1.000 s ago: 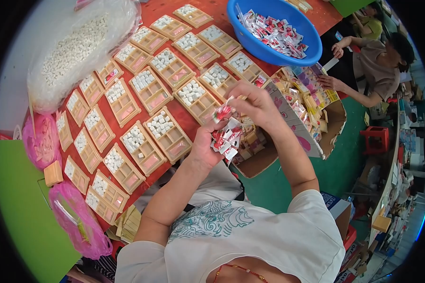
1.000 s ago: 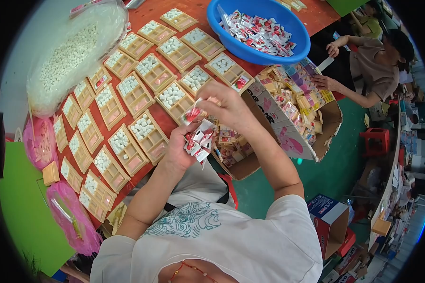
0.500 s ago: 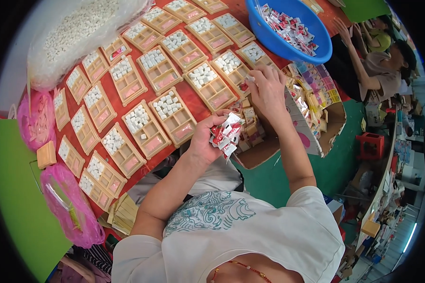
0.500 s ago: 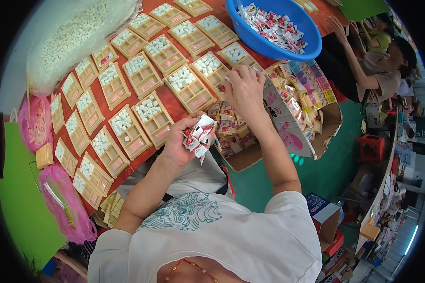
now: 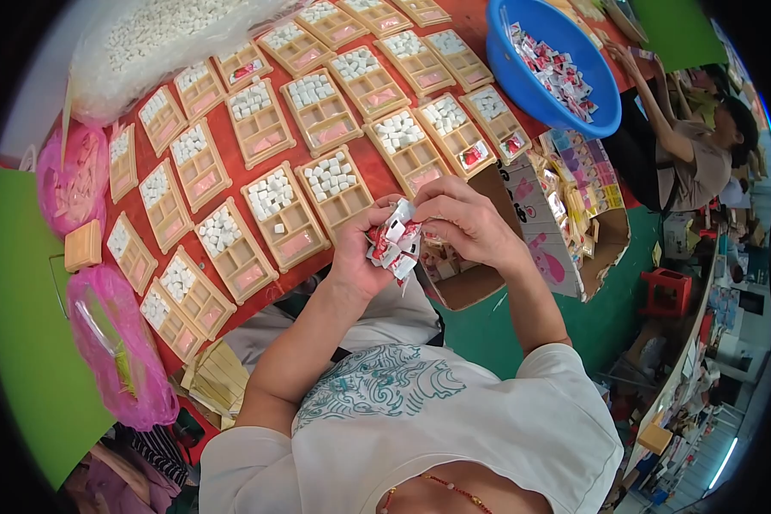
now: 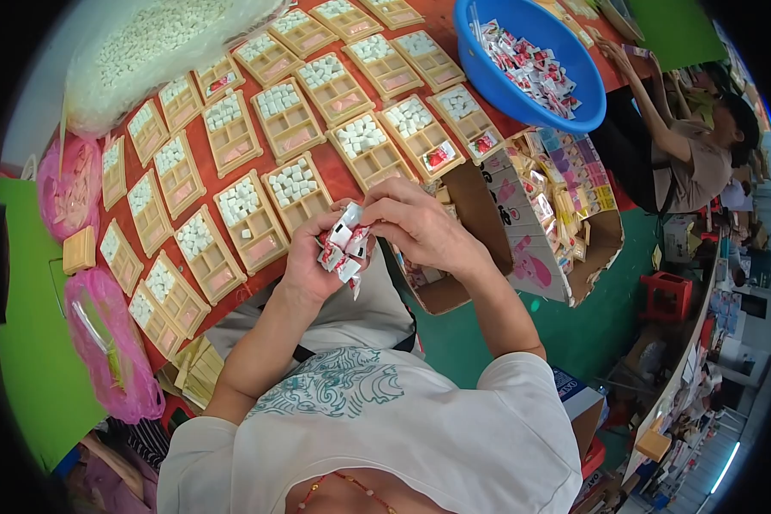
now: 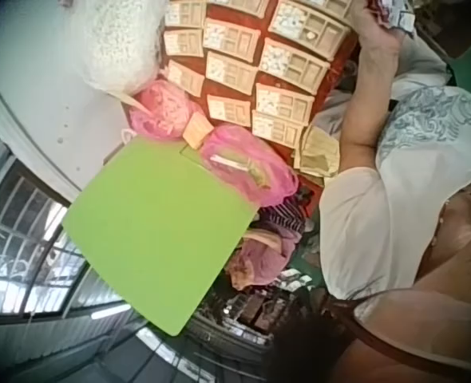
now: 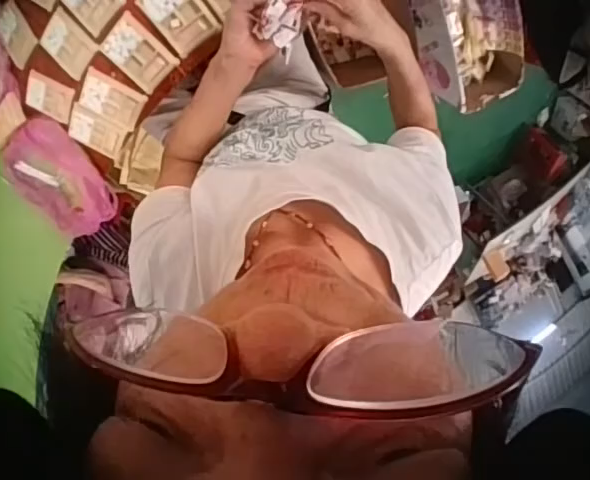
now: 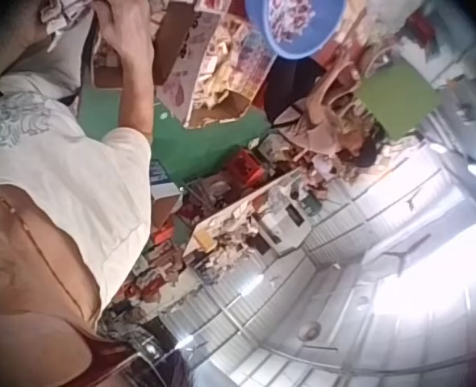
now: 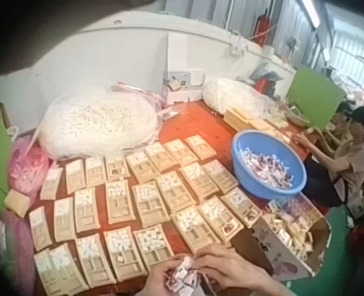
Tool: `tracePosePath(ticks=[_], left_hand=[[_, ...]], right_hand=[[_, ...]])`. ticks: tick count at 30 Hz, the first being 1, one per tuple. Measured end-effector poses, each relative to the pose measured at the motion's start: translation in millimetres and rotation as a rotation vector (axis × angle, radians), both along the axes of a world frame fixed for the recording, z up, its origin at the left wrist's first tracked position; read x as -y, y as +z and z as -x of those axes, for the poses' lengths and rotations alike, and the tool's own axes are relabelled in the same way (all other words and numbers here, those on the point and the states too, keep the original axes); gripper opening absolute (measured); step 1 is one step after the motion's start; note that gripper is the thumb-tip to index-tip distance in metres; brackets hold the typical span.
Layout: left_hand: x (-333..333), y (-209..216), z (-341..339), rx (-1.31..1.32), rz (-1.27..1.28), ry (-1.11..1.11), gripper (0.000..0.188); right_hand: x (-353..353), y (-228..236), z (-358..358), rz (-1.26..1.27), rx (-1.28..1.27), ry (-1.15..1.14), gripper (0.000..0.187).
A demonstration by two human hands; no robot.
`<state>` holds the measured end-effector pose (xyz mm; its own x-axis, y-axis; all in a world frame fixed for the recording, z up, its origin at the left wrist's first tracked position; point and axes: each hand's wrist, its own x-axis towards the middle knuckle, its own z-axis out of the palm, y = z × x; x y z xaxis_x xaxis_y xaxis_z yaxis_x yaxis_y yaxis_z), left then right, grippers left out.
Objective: Packaging small white components and candies into compartmentalized trays and plastic bags in a factory setting.
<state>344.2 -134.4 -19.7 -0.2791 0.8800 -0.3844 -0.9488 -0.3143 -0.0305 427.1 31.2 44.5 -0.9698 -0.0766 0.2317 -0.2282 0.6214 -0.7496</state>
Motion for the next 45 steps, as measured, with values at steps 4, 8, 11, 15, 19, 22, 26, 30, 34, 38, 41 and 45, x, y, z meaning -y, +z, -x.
tracePosePath(ticks=[4,8,11,15,19,22,26,30,34,38,41,45], left_hand=[[2.9,-1.6,2.4,0.008,-0.010,0.009,0.020],[2.9,-1.7,6.4,0.008,-0.011,0.025,0.020],[3.3,-1.5,9.4,0.032,0.003,0.051,0.021],[2.1,-5.5,12.5,0.033,-0.026,0.044,0.022],[1.5,-6.5,11.2,0.018,-0.005,0.065,0.022],[-1.9,-4.7,8.0,0.036,0.072,0.063,0.023],[2.7,3.5,6.0,0.062,0.081,0.075,0.024],[7.1,5.5,5.2,0.025,-0.002,0.037,0.025],[17.8,9.6,1.7,-0.026,0.042,0.053,0.024],[29.8,3.3,-6.4,-0.076,0.083,0.065,0.022],[40.5,8.6,-11.2,-0.009,0.025,0.075,0.018],[60.6,5.9,-20.4,0.065,-0.027,0.076,0.019]], right_hand=[[0.0,-3.0,7.8,-0.015,-0.079,-0.004,0.011],[-2.6,-6.2,14.2,0.035,-0.044,0.019,0.012],[-3.4,-7.4,16.9,-0.002,-0.043,0.025,0.013],[-2.8,-9.4,22.5,-0.218,-0.138,0.037,0.020],[-3.3,-9.9,23.2,-0.381,-0.204,0.047,0.023],[-6.3,-7.9,21.4,-0.320,-0.262,0.029,0.021],[-18.1,-5.5,13.1,-0.251,-0.309,-0.105,0.019],[-35.2,-30.5,14.9,-0.522,-0.343,-0.270,0.018],[-19.8,-36.0,13.3,-0.762,-0.203,-0.273,0.023],[23.0,8.7,6.1,-0.258,-0.175,-0.153,0.031],[49.4,18.9,8.2,-0.186,-0.138,0.053,0.024],[56.0,8.2,10.9,-0.066,-0.155,0.152,0.012]])
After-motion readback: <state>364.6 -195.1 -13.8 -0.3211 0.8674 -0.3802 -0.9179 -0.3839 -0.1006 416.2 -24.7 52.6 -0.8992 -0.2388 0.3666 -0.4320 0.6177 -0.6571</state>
